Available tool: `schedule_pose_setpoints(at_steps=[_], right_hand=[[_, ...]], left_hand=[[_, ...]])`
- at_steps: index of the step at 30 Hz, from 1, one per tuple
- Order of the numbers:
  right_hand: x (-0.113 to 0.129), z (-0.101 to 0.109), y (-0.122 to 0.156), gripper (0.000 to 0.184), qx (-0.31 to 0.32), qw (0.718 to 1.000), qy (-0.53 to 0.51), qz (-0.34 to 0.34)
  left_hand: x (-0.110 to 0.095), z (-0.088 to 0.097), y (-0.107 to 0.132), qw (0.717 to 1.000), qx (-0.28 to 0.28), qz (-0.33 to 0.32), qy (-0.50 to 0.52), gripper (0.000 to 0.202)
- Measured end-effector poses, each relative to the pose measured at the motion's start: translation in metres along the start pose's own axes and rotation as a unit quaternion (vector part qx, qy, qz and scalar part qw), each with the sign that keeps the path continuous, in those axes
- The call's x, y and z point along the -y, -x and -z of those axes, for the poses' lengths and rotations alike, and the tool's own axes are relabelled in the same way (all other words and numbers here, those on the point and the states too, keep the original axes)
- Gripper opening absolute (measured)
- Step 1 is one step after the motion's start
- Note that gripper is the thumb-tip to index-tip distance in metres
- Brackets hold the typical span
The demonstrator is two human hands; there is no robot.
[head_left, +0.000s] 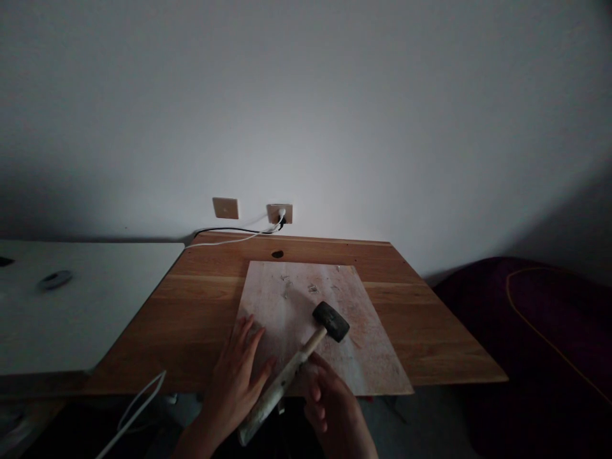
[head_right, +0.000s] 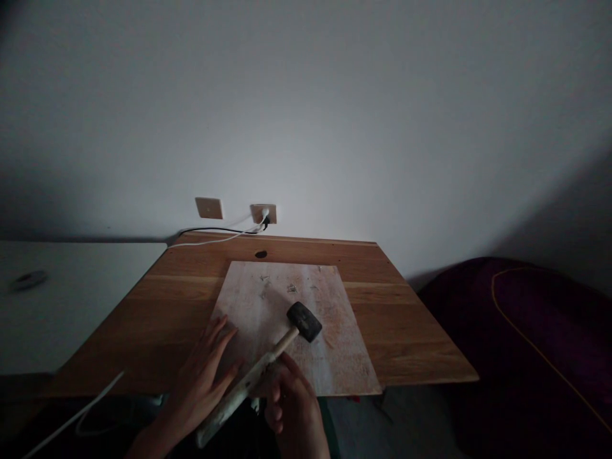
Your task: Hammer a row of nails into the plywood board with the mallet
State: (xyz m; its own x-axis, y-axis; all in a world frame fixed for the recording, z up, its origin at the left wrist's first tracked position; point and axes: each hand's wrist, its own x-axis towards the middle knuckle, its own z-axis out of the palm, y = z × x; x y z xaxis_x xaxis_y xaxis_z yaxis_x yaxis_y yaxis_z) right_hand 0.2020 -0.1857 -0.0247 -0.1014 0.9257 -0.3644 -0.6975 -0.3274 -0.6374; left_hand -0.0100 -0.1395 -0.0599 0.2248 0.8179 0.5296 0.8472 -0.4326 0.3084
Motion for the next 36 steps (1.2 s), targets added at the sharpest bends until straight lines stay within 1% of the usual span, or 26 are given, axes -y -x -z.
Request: schedule_pose_setpoints(at_steps=[2,3,6,10,14,16,21,28,31,34,36], right_hand=[[0.006,-0.012,-0.003,0.049,0.026,0.999,-0.030,-0.002],[0.010,-0.017,-0.004,0.042,0.040,0.998,-0.043,0.002],[0.018,-0.027,-0.007,0.036,0.070,0.994,-0.089,0.008],[0.025,-0.028,-0.009,0.035,0.080,0.987,-0.139,-0.018],[0.032,-0.022,-0.007,0.033,0.104,0.978,-0.175,-0.045],[0.034,-0.017,-0.005,0.032,0.115,0.974,-0.187,-0.048],[0.038,-0.009,-0.005,0.032,0.116,0.971,-0.200,-0.057],[0.043,-0.012,-0.015,0.035,0.131,0.971,-0.184,-0.079],[0.042,-0.013,-0.018,0.036,0.124,0.972,-0.185,-0.071],[0.041,-0.013,-0.018,0.036,0.105,0.977,-0.183,-0.037],[0.043,-0.013,-0.015,0.035,0.109,0.979,-0.173,-0.023]], left_hand=[[0.000,0.000,0.000,1.000,0.002,0.001,0.002,0.047],[0.001,0.000,0.000,1.000,0.002,0.003,0.002,0.047],[0.001,-0.002,0.000,1.000,0.001,0.003,0.003,0.048],[0.002,-0.004,0.002,1.000,-0.001,0.006,0.006,0.049],[0.003,-0.005,0.002,1.000,-0.007,0.003,0.010,0.048],[0.004,-0.005,0.002,1.000,-0.010,-0.003,0.009,0.048],[0.006,-0.007,0.001,1.000,-0.013,-0.011,0.003,0.046],[0.005,-0.007,0.001,1.000,-0.015,-0.003,0.003,0.045],[0.005,-0.008,0.001,1.000,-0.017,-0.007,-0.002,0.045],[0.006,-0.008,0.001,1.000,-0.016,-0.012,-0.007,0.045],[0.007,-0.008,0.001,1.000,-0.012,-0.013,-0.008,0.045]])
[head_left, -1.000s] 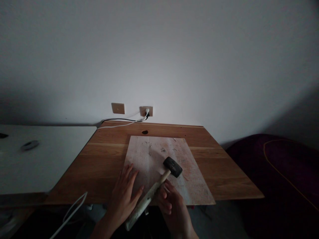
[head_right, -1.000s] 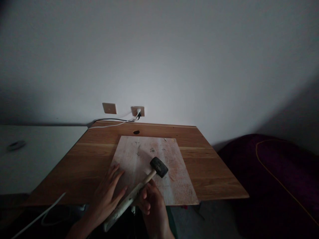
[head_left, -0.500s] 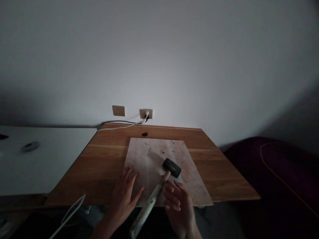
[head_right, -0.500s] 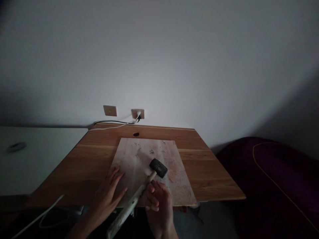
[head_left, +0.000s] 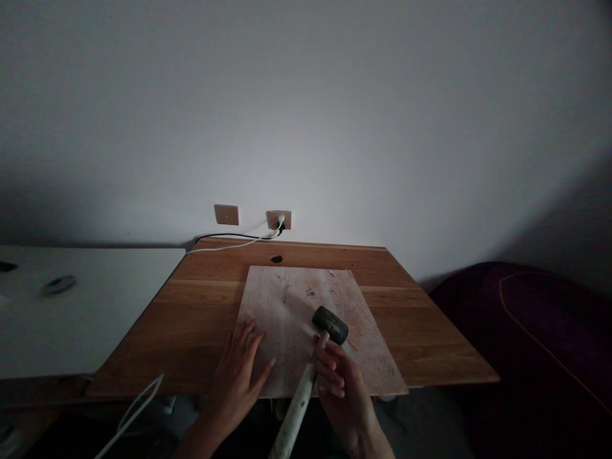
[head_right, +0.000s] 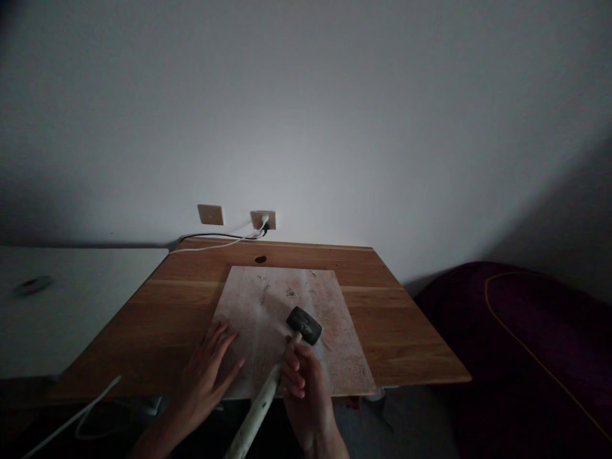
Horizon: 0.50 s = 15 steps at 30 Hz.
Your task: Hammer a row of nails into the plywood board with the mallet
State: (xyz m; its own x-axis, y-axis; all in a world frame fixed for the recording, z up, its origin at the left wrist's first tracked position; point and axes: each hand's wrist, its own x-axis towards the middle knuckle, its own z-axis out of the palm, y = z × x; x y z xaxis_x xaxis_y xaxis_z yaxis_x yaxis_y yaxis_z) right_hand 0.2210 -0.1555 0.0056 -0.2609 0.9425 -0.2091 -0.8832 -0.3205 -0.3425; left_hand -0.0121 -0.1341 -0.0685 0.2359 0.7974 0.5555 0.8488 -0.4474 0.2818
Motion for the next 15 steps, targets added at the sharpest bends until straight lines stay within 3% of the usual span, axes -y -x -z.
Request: schedule_pose_setpoints(at_steps=[7,15], right_hand=[[0.010,0.001,0.011,0.030,0.027,0.999,0.032,0.003],[0.021,0.001,0.016,0.030,-0.006,0.998,0.062,0.007]], left_hand=[[0.000,0.002,-0.001,1.000,0.018,0.012,-0.005,0.044],[0.003,-0.002,0.002,1.000,0.008,-0.004,0.015,0.048]])
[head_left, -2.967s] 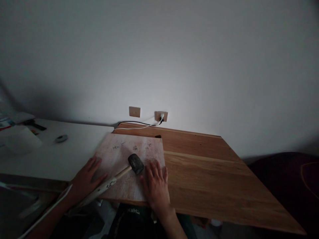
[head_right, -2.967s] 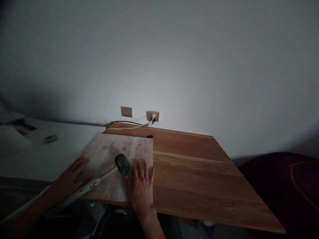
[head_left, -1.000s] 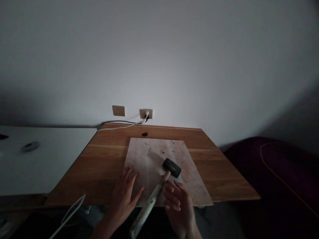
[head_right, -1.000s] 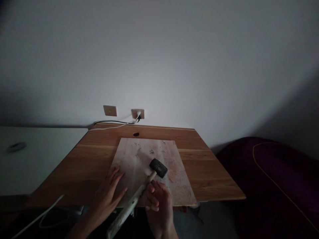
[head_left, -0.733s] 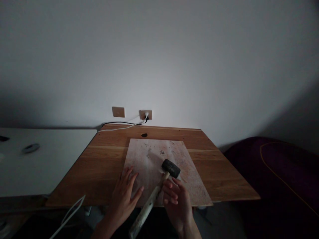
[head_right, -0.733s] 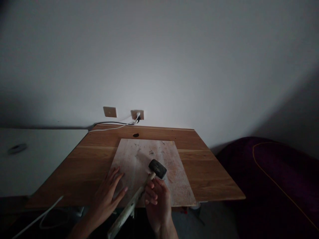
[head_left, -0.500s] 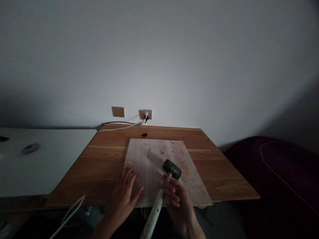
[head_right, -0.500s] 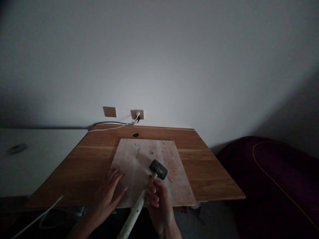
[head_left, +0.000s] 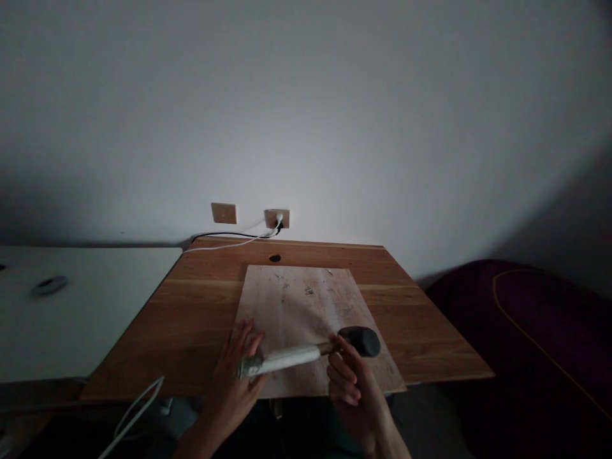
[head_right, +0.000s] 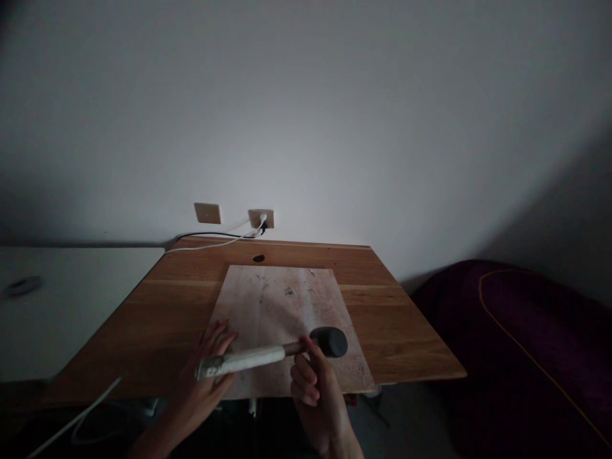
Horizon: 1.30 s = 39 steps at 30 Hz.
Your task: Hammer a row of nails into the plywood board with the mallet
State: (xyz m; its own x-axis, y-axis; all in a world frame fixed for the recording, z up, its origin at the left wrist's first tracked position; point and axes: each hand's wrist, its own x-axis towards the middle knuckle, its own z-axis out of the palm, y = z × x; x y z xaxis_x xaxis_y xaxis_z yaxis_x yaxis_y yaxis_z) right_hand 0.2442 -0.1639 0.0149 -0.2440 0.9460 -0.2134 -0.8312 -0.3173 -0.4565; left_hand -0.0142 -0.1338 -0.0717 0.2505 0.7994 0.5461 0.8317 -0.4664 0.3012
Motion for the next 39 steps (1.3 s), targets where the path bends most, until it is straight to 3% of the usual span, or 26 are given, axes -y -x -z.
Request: schedule_pose_setpoints(at_steps=[9,13,18,23,29,33,39], right_hand=[[0.014,-0.016,0.011,0.036,-0.072,0.984,0.121,0.106],[0.015,-0.023,0.019,0.032,-0.044,0.975,0.179,0.126],[0.020,-0.037,0.029,0.037,-0.024,0.968,0.223,0.116],[0.024,-0.040,0.033,0.050,-0.111,0.954,0.256,0.110],[0.017,-0.022,0.029,0.049,-0.217,0.947,0.198,0.127],[0.017,-0.019,0.025,0.045,-0.207,0.950,0.178,0.150],[0.025,-0.022,0.027,0.050,-0.165,0.937,0.272,0.147]], left_hand=[[-0.004,0.005,-0.001,1.000,-0.001,-0.002,0.007,0.049],[-0.003,0.003,0.000,1.000,0.000,-0.002,0.001,0.054],[-0.001,-0.001,-0.002,1.000,-0.017,-0.001,-0.006,0.044],[-0.001,0.001,-0.002,1.000,-0.004,0.002,-0.010,0.048],[0.001,0.000,-0.001,1.000,-0.007,0.003,-0.011,0.047],[0.001,-0.001,-0.002,1.000,-0.008,0.004,-0.012,0.047],[-0.002,0.003,-0.003,0.998,0.004,0.000,-0.059,0.050]])
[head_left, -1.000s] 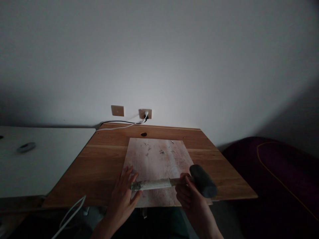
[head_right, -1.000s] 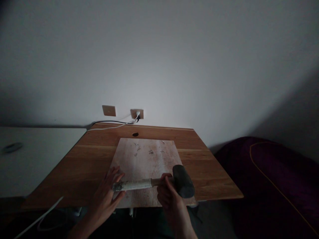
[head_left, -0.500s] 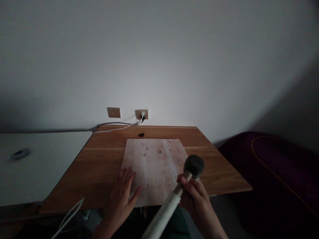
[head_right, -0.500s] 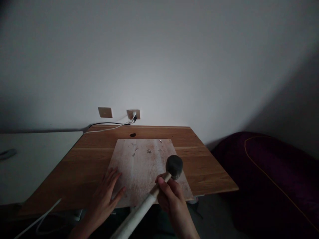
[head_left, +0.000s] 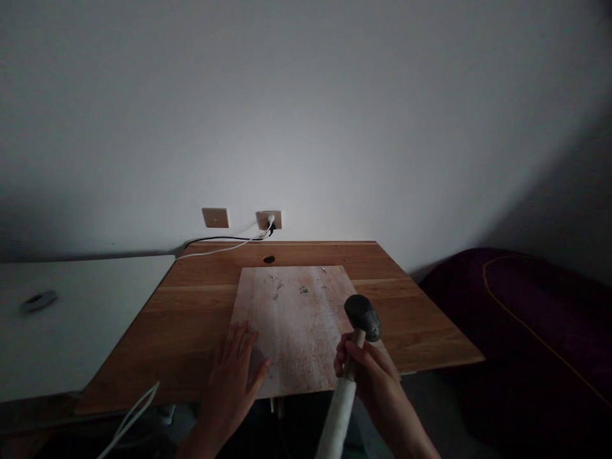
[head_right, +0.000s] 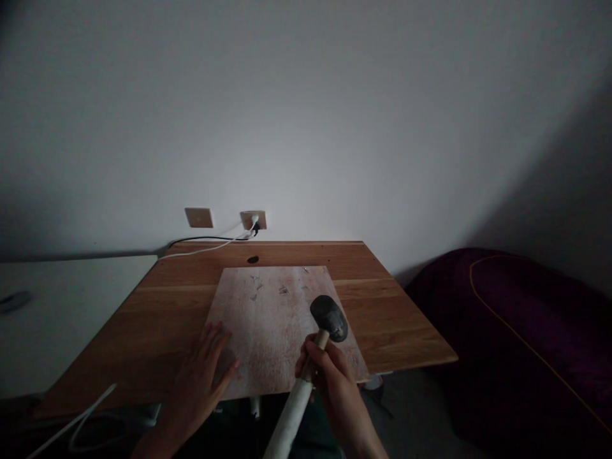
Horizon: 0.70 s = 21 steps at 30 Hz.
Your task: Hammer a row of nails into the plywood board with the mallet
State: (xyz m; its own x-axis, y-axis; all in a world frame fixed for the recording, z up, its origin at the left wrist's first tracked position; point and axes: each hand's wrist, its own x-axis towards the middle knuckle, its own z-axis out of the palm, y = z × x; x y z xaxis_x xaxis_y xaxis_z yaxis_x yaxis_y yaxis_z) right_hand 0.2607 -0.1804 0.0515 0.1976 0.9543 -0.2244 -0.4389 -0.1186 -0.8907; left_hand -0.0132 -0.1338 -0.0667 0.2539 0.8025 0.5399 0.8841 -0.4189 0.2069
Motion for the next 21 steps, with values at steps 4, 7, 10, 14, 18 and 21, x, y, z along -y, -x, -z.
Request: schedule_pose_setpoints(at_steps=[4,7,10,14,18,21], right_hand=[[-0.001,0.014,-0.002,0.054,-0.009,0.998,0.058,0.005],[-0.002,0.025,-0.001,0.052,0.018,0.996,0.089,0.021],[-0.006,0.033,0.004,0.054,0.065,0.991,0.115,-0.004],[-0.022,0.046,0.007,0.057,0.080,0.979,0.188,-0.019],[-0.034,0.053,-0.003,0.058,0.059,0.957,0.284,0.001],[-0.032,0.051,-0.015,0.056,0.071,0.939,0.335,0.009]], left_hand=[[-0.012,0.011,-0.016,0.998,-0.006,-0.039,-0.040,0.059],[-0.028,0.014,-0.038,0.995,0.035,-0.095,-0.018,0.060],[-0.041,0.005,-0.056,0.987,0.082,-0.139,-0.010,0.058],[-0.042,-0.015,-0.066,0.984,0.115,-0.134,-0.016,0.060],[-0.036,-0.022,-0.064,0.983,0.134,-0.123,-0.013,0.065],[-0.035,-0.022,-0.062,0.984,0.133,-0.114,-0.014,0.067]])
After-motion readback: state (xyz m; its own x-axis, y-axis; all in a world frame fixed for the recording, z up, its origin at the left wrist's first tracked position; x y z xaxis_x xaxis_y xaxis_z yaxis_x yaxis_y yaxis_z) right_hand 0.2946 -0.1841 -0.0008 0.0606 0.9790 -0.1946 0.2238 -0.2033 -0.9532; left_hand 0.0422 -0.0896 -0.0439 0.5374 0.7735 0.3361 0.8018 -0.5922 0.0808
